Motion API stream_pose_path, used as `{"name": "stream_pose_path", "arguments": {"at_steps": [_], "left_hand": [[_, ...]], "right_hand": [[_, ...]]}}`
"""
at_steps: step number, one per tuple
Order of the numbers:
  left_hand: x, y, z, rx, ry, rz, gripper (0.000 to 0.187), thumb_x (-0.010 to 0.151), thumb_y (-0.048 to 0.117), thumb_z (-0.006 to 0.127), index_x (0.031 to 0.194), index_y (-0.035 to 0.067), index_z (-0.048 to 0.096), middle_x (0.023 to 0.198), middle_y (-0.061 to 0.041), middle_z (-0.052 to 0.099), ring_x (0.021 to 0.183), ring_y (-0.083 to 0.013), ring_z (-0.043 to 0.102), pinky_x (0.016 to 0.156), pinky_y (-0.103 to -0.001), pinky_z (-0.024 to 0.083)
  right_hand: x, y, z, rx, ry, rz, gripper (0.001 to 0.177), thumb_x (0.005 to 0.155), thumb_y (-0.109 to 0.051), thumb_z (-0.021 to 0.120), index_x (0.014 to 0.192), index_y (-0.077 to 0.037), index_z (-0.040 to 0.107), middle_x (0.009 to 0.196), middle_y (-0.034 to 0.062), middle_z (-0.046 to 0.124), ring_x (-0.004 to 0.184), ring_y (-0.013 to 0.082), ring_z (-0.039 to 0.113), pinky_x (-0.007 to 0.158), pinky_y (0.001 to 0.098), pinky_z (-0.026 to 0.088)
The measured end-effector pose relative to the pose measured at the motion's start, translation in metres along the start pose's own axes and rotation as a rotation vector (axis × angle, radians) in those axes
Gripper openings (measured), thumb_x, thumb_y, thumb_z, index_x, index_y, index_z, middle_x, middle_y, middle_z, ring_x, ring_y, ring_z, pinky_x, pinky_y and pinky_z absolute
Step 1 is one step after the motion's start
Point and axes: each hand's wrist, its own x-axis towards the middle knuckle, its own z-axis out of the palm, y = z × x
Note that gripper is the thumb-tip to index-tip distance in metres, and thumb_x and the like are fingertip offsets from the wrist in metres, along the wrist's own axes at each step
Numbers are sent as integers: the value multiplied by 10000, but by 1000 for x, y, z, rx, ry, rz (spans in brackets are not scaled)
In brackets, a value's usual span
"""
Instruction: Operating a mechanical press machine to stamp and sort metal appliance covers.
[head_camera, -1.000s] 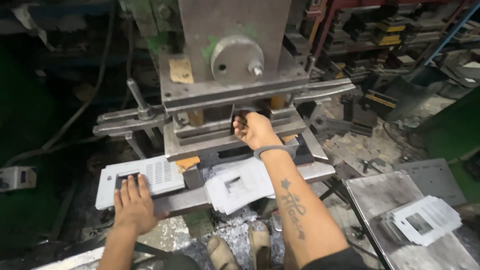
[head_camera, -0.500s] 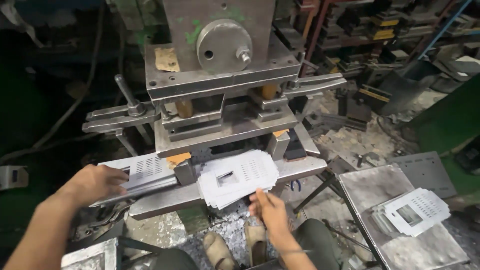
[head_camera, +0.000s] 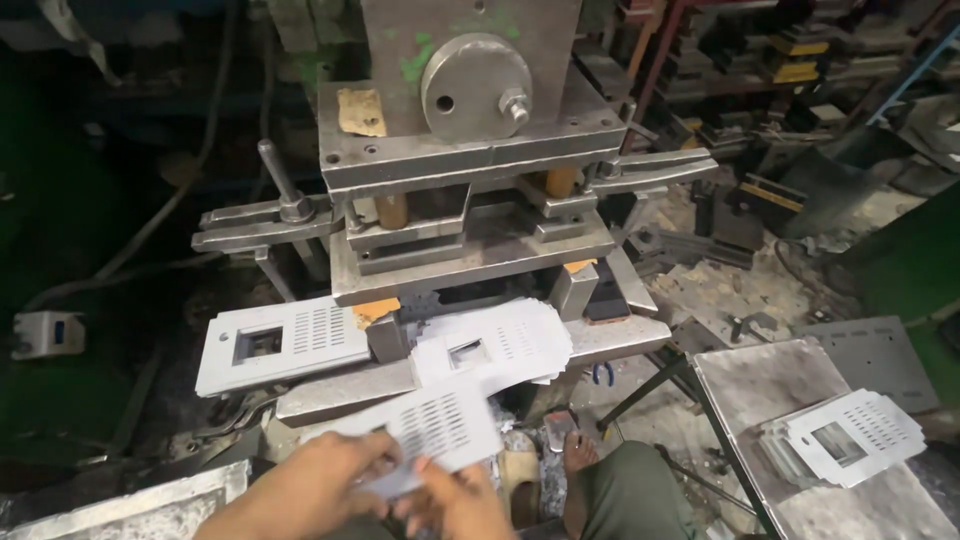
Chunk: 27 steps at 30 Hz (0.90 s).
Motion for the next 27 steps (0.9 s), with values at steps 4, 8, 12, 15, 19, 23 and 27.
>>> {"name": "stream_pose_path", "arguments": {"at_steps": [4, 8, 12, 15, 19, 23, 27], "left_hand": [[1, -7, -26, -149, 295, -47, 659, 783, 472, 801, 1362, 249, 577, 1478, 82, 578, 1300, -157, 620, 1124, -406, 496], [34, -83, -31, -26, 542, -263, 934, 788, 625, 650, 1518, 114, 369, 1583, -116, 397, 1300, -307, 569, 1032, -474, 540], [78, -164, -14, 354, 299, -517, 1256, 763, 842, 679, 1641, 124, 140, 1658, -115, 321, 1571, -275, 236, 1292, -469, 195], [99, -203, 31, 637, 517, -422, 1471, 660, 861, 709, 1608, -16, 5, 1665, -248, 88, 1561, -377, 32, 1220, -525, 70], [106, -208, 40, 656, 568, -413, 1531, 611, 914, 710, 1602, -34, 28, 1642, -261, 136, 1548, -394, 74, 1218, -540, 68], [106, -207, 38, 660, 554, -445, 1602, 568, 939, 748, 1602, -40, 13, 1640, -262, 137, 1541, -395, 86, 1210, -545, 76], [110, -211, 42, 648, 566, -452, 1609, 554, 928, 772, 1598, -44, 29, 1632, -274, 149, 1543, -399, 87, 1214, -551, 66]], "right_hand": [[27, -52, -16, 112, 130, -302, 219, 953, 63, 586, 1103, 221, 567, 777, 255, 641, 577, 280, 604, 492, 355, 498], [24, -147, 26, -39, 89, -428, 279, 951, 17, 532, 1220, 79, 568, 956, 165, 613, 700, 189, 563, 587, 271, 519], [87, -207, 46, 68, 110, -389, 244, 967, -106, 640, 1122, 57, 545, 917, 86, 553, 909, 257, 704, 927, 376, 624], [95, -202, 41, 46, -21, -479, 135, 1006, -21, 545, 1057, 88, 604, 880, 169, 661, 812, 238, 656, 785, 330, 591], [94, -196, 57, -207, -13, -520, 130, 1012, 11, 534, 1024, 56, 655, 827, 130, 672, 718, 198, 638, 686, 313, 559], [131, -220, 79, -465, 73, -482, 156, 1009, 0, 457, 1007, 71, 596, 771, 137, 680, 542, 176, 610, 434, 277, 471], [158, -244, 80, -461, 95, -513, 263, 850, 54, 362, 874, 145, 608, 742, 208, 647, 492, 209, 575, 345, 277, 389]]}}
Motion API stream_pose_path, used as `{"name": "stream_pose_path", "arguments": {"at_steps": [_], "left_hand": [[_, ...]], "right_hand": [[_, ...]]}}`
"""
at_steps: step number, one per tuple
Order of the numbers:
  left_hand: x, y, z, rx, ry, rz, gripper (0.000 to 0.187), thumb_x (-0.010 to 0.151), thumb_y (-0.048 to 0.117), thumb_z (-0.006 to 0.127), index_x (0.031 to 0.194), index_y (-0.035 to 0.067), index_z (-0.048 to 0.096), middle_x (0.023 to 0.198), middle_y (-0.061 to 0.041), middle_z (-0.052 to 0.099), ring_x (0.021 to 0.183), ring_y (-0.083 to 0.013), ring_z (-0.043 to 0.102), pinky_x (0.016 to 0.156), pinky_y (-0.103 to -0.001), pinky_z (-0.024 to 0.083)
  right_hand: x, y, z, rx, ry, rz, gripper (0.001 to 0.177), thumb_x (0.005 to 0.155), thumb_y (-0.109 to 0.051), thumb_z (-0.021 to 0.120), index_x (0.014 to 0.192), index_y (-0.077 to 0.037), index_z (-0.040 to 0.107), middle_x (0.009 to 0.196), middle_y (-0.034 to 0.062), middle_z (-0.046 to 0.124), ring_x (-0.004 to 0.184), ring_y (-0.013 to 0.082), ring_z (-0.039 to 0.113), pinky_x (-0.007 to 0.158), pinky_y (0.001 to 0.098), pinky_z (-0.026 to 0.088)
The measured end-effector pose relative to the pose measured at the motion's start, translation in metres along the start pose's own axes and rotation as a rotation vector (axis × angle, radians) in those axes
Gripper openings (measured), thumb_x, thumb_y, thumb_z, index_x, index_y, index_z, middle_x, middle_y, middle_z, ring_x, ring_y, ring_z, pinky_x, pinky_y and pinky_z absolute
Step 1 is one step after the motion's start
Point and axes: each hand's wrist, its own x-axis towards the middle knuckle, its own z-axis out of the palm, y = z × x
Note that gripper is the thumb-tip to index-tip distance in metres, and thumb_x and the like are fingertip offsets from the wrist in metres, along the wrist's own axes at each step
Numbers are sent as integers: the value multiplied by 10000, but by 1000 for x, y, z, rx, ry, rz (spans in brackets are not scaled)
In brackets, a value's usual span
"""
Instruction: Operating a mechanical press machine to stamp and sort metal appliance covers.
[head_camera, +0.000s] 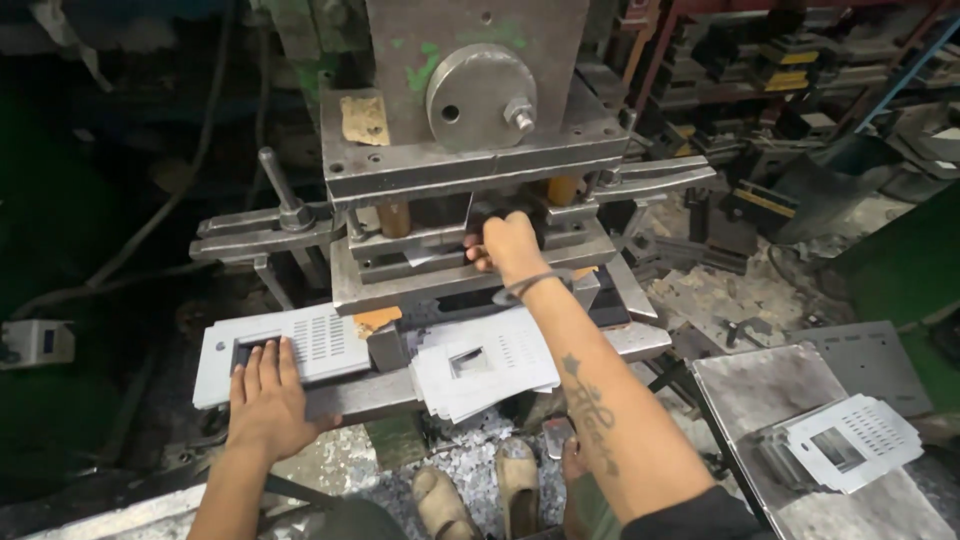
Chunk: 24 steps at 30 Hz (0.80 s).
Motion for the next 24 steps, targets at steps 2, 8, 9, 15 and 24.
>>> {"name": "stream_pose_path", "arguments": {"at_steps": [2, 8, 9, 15, 24], "left_hand": [[0, 3, -14, -12, -51, -2, 1597, 581, 930, 773, 1595, -52, 26, 1636, -283, 136, 1550, -409, 58, 1215, -563, 48], [-1, 2, -13, -20, -83, -24, 1588, 591, 920, 783, 1597, -38, 14, 1644, -271, 117, 1552, -398, 45, 1216, -559, 41], [0, 3, -12, -30, -66, -11, 1585, 590, 904, 788, 1598, -40, 8, 1641, -272, 121, 1548, -399, 52, 1213, -559, 39], [2, 3, -6, -32, -75, -22, 1600, 576, 928, 785, 1595, -39, 19, 1642, -273, 114, 1556, -398, 27, 1218, -565, 12], [1, 1, 2, 2, 8, 11, 1612, 561, 972, 739, 1585, -68, 52, 1622, -281, 164, 1538, -404, 95, 1212, -574, 51]], "right_hand": [[-12, 4, -1, 31, -7, -16, 175, 913, 26, 407, 944, 98, 563, 769, 182, 650, 529, 197, 582, 391, 280, 419], [-15, 9, -4, 261, 98, 116, 187, 1011, -64, 458, 1052, 65, 588, 769, 139, 635, 560, 157, 529, 442, 253, 394], [-1, 14, -10, 430, 102, 159, 172, 976, -12, 446, 1001, 88, 584, 785, 186, 628, 589, 187, 520, 449, 270, 370], [-21, 13, -10, 366, 86, 103, 73, 988, -8, 472, 960, 33, 525, 770, 108, 586, 477, 96, 422, 346, 209, 297], [-15, 17, 6, 507, 154, 143, 136, 997, 2, 388, 1101, -7, 475, 823, 117, 602, 523, 93, 456, 357, 207, 295]]}}
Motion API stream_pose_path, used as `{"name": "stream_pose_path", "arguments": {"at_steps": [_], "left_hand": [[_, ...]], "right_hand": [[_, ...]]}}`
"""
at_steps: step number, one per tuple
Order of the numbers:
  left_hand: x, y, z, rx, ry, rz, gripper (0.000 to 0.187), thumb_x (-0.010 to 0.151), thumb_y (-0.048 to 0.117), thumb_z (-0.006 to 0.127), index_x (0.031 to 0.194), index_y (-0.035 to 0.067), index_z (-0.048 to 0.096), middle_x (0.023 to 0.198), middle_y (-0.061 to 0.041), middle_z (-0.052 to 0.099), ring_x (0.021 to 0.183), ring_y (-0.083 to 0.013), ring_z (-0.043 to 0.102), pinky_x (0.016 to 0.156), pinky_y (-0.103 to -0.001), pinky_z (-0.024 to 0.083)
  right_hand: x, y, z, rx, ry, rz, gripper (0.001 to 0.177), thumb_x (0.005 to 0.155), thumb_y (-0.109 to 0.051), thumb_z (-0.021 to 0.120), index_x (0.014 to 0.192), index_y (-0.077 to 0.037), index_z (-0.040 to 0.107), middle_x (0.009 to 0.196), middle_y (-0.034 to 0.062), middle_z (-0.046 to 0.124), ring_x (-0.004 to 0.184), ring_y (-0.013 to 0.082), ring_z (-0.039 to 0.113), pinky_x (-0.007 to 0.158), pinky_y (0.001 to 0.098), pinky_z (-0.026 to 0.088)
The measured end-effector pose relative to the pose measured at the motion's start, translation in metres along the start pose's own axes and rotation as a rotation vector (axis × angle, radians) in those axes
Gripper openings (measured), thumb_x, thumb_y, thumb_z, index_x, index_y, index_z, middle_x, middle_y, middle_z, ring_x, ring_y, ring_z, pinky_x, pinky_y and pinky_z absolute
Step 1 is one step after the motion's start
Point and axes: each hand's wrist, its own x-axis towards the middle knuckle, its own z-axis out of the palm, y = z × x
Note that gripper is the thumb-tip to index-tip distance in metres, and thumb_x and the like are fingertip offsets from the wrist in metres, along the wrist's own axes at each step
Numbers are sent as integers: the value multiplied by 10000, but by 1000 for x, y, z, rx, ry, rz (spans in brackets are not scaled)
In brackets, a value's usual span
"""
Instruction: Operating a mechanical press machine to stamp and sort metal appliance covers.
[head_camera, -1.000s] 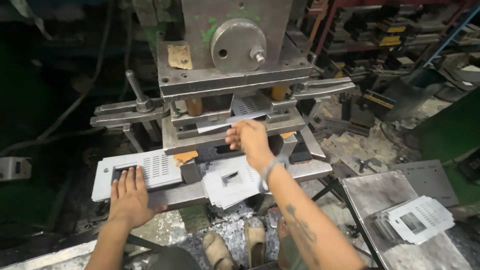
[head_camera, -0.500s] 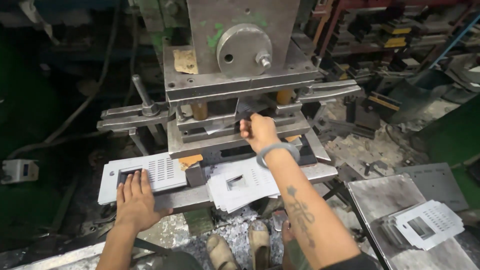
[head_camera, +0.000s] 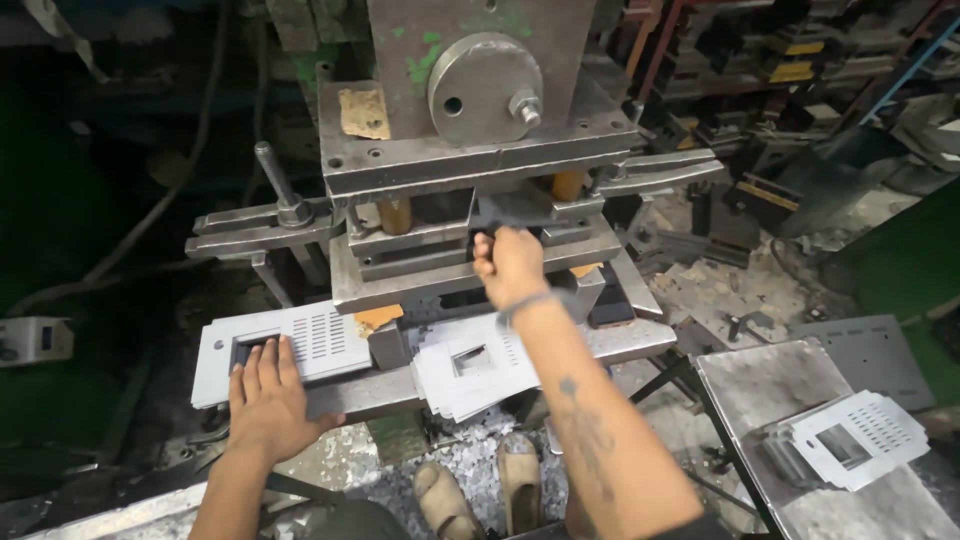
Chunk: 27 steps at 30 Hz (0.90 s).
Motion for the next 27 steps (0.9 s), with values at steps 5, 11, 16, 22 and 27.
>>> {"name": "stream_pose_path", "arguments": {"at_steps": [5, 11, 16, 22, 27], "left_hand": [[-3, 0, -3, -49, 16, -8, 1599, 557, 928, 771, 1585, -59, 45, 1630, -265, 145, 1536, -395, 85, 1216, -569, 34], [-2, 1, -2, -40, 11, 1, 1595, 560, 944, 752, 1586, -62, 59, 1622, -283, 165, 1536, -413, 92, 1208, -583, 50], [-2, 1, 0, -30, 24, 2, 1591, 566, 951, 732, 1589, -64, 57, 1622, -278, 168, 1534, -409, 99, 1206, -581, 54], [-3, 1, 1, -33, 46, 13, 1631, 534, 980, 741, 1591, -56, 57, 1617, -270, 187, 1527, -397, 128, 1213, -570, 63], [-1, 2, 0, -37, 37, 11, 1611, 552, 971, 732, 1589, -63, 60, 1612, -276, 190, 1526, -402, 126, 1209, -578, 59]], "right_hand": [[25, -23, 4, -95, -12, 130, 235, 906, 40, 326, 1060, 38, 504, 852, 162, 609, 482, 93, 430, 344, 209, 214], [-1, -29, 13, -259, -11, 132, 223, 888, 33, 336, 983, 41, 538, 778, 145, 584, 487, 96, 405, 352, 216, 201], [13, -23, 5, -300, -45, 110, 122, 935, -17, 468, 928, 29, 581, 709, 115, 573, 461, 94, 394, 361, 222, 201], [15, -19, -2, -285, -50, 89, 193, 876, 34, 362, 939, 47, 543, 716, 139, 565, 449, 103, 382, 352, 228, 191], [11, -22, 3, -318, -57, 66, 152, 894, 27, 399, 926, 45, 546, 712, 128, 564, 450, 100, 383, 351, 230, 199]]}}
